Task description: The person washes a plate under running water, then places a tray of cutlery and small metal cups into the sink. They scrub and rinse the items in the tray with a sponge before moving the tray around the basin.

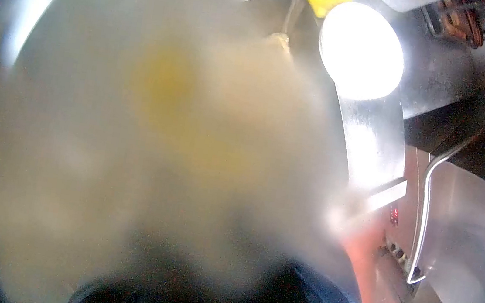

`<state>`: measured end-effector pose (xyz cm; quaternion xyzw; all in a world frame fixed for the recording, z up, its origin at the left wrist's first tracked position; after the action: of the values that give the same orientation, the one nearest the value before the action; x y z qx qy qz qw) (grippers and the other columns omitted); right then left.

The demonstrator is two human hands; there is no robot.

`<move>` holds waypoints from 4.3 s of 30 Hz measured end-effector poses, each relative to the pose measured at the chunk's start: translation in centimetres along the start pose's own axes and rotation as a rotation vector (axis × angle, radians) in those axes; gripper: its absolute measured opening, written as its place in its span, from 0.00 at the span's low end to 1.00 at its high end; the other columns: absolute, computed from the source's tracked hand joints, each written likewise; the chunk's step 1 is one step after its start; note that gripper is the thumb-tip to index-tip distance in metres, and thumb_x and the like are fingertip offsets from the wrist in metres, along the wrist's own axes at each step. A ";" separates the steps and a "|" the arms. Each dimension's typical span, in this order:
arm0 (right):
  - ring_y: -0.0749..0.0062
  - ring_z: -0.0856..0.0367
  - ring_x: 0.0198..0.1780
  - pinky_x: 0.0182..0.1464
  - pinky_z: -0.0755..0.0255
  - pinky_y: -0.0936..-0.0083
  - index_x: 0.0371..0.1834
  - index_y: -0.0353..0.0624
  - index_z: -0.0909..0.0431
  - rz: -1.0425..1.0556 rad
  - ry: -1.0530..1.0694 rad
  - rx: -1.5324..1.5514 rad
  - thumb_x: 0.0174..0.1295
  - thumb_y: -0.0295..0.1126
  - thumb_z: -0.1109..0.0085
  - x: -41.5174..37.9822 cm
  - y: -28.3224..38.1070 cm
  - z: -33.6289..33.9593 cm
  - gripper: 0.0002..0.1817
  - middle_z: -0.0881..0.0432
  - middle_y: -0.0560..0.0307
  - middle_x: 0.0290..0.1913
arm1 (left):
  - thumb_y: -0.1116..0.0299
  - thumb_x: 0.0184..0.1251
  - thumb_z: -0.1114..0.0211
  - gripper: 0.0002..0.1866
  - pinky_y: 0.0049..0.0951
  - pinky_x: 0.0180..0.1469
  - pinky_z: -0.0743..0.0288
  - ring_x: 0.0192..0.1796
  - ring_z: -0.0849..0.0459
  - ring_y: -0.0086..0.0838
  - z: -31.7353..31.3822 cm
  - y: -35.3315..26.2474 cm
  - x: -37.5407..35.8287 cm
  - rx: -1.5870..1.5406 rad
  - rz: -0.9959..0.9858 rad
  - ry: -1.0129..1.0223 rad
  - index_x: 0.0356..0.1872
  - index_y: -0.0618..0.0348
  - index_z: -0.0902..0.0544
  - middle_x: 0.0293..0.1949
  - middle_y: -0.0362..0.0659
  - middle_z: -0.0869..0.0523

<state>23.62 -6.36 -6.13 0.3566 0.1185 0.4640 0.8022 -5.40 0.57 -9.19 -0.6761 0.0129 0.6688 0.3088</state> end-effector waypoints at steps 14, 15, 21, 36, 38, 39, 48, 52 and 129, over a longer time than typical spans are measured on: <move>0.44 0.26 0.71 0.76 0.38 0.54 0.71 0.55 0.21 -0.061 0.018 0.228 0.61 0.49 0.29 0.7 -0.5 1.3 0.33 0.20 0.42 0.68 | 0.84 0.60 0.35 0.29 0.54 0.46 0.11 0.47 0.12 0.49 0.2 0.0 -2.6 0.059 0.137 -0.154 0.64 0.51 0.23 0.49 0.54 0.16; 0.44 0.26 0.71 0.76 0.38 0.54 0.71 0.55 0.21 -0.063 0.017 0.229 0.61 0.49 0.29 0.9 -0.4 1.6 0.33 0.20 0.42 0.68 | 0.84 0.60 0.35 0.29 0.54 0.46 0.11 0.47 0.12 0.49 0.1 0.0 -2.6 0.061 0.137 -0.154 0.64 0.51 0.23 0.49 0.54 0.16; 0.50 0.25 0.71 0.77 0.37 0.56 0.68 0.54 0.18 -0.038 0.014 0.263 0.59 0.49 0.26 1.3 -1.5 -0.1 0.33 0.17 0.50 0.67 | 0.83 0.61 0.34 0.25 0.54 0.47 0.10 0.45 0.12 0.49 -0.6 -0.8 -4.9 -0.019 0.178 -0.113 0.61 0.60 0.23 0.48 0.55 0.17; 0.52 0.25 0.72 0.75 0.34 0.60 0.68 0.53 0.18 0.007 0.172 0.319 0.57 0.42 0.28 2.2 0.3 -3.0 0.32 0.20 0.52 0.70 | 0.78 0.65 0.34 0.11 0.53 0.51 0.11 0.49 0.13 0.51 2.0 -1.4 -7.2 -0.006 0.217 -0.217 0.47 0.72 0.17 0.46 0.58 0.17; 0.52 0.25 0.72 0.76 0.35 0.60 0.68 0.54 0.19 0.020 0.175 0.315 0.58 0.42 0.28 2.2 0.2 -3.3 0.31 0.20 0.52 0.70 | 0.78 0.68 0.36 0.11 0.51 0.52 0.10 0.49 0.13 0.50 2.2 -1.0 -6.6 -0.034 0.219 -0.099 0.49 0.72 0.17 0.47 0.57 0.18; 0.52 0.25 0.72 0.76 0.35 0.60 0.68 0.54 0.19 0.033 0.173 0.305 0.58 0.42 0.29 2.2 0.1 -3.4 0.31 0.20 0.53 0.70 | 0.78 0.68 0.36 0.11 0.51 0.52 0.10 0.49 0.13 0.50 2.9 -0.2 -6.1 -0.037 0.226 -0.105 0.49 0.72 0.17 0.47 0.57 0.18; 0.54 0.22 0.70 0.74 0.33 0.64 0.70 0.47 0.20 -0.080 0.251 0.496 0.60 0.36 0.28 2.2 0.0 -2.5 0.31 0.20 0.49 0.70 | 0.78 0.72 0.37 0.11 0.45 0.53 0.11 0.51 0.14 0.44 1.5 -1.1 -6.5 0.286 0.030 0.115 0.52 0.70 0.17 0.47 0.56 0.17; 0.56 0.20 0.68 0.73 0.31 0.66 0.68 0.42 0.21 -0.008 0.268 0.499 0.61 0.35 0.28 2.6 -0.6 -3.1 0.31 0.18 0.47 0.68 | 0.76 0.68 0.29 0.14 0.42 0.51 0.11 0.52 0.12 0.45 0.4 -3.9 -9.9 0.648 -0.103 0.087 0.53 0.65 0.16 0.50 0.54 0.15; 0.64 0.21 0.67 0.72 0.31 0.70 0.71 0.40 0.22 -0.271 0.343 0.761 0.64 0.34 0.26 5.1 -4.4 -5.9 0.31 0.17 0.51 0.67 | 0.81 0.70 0.36 0.11 0.39 0.49 0.08 0.47 0.11 0.41 -6.2 -17.0 -14.7 1.231 -0.536 0.181 0.50 0.71 0.16 0.43 0.57 0.15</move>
<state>26.16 -0.76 -12.63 0.5257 0.4582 0.3303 0.6361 5.92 5.83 10.49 -0.4100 0.2490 0.3807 0.7905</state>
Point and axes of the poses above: each hand's wrist, its own x-axis towards the middle knuckle, its own z-axis out of the back of the hand, y = z × x, the point moved 7 cm from there along x, towards the middle knuckle
